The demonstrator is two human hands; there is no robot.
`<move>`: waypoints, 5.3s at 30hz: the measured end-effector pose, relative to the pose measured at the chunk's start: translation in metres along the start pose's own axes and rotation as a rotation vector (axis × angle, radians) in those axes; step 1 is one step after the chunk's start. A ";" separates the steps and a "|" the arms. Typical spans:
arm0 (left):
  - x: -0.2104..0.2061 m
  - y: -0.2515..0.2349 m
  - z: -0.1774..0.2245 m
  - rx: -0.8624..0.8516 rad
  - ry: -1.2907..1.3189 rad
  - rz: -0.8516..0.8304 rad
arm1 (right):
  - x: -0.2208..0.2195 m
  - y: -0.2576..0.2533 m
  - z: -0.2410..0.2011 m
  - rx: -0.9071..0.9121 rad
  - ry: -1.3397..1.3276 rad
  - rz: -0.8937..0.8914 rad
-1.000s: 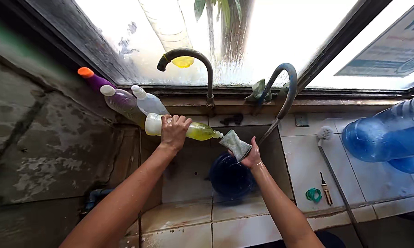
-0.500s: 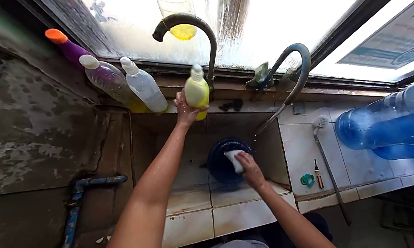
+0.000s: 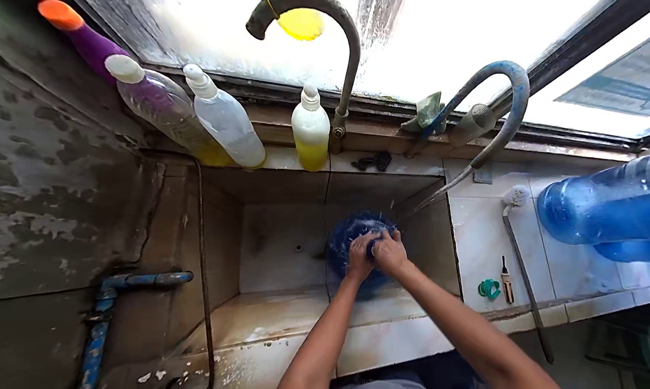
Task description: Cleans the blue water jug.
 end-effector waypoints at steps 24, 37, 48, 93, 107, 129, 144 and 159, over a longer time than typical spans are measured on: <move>-0.017 -0.015 0.035 0.076 0.277 0.551 | -0.111 0.004 0.093 0.328 -0.421 0.914; -0.029 -0.025 0.031 0.074 0.294 0.739 | -0.132 -0.058 0.078 0.298 -0.586 0.883; -0.037 -0.038 0.027 0.015 0.277 0.558 | -0.124 -0.081 0.128 0.347 -0.926 0.786; 0.128 0.064 -0.110 0.775 -0.833 -0.690 | -0.141 -0.186 0.089 0.273 -0.547 0.767; 0.152 0.042 -0.149 1.274 0.189 -0.840 | -0.114 -0.232 0.119 0.010 -0.536 0.672; 0.166 0.063 -0.170 1.409 0.484 -0.749 | -0.150 -0.207 0.112 0.197 -0.557 0.839; 0.152 0.050 -0.151 0.953 -0.364 -0.780 | -0.130 -0.192 0.070 0.013 -0.585 0.811; 0.111 0.016 -0.193 1.043 0.537 0.216 | -0.083 -0.157 0.122 -0.488 -0.977 0.560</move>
Point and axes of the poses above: each hand's wrist, its own y-axis away from the middle knuckle, its own x-axis out of the back of the hand, z = x × y, the point moved 1 cm from there along -y, towards the middle knuckle, and after that the axes turned 4 degrees about z, right-handed, at the moved point
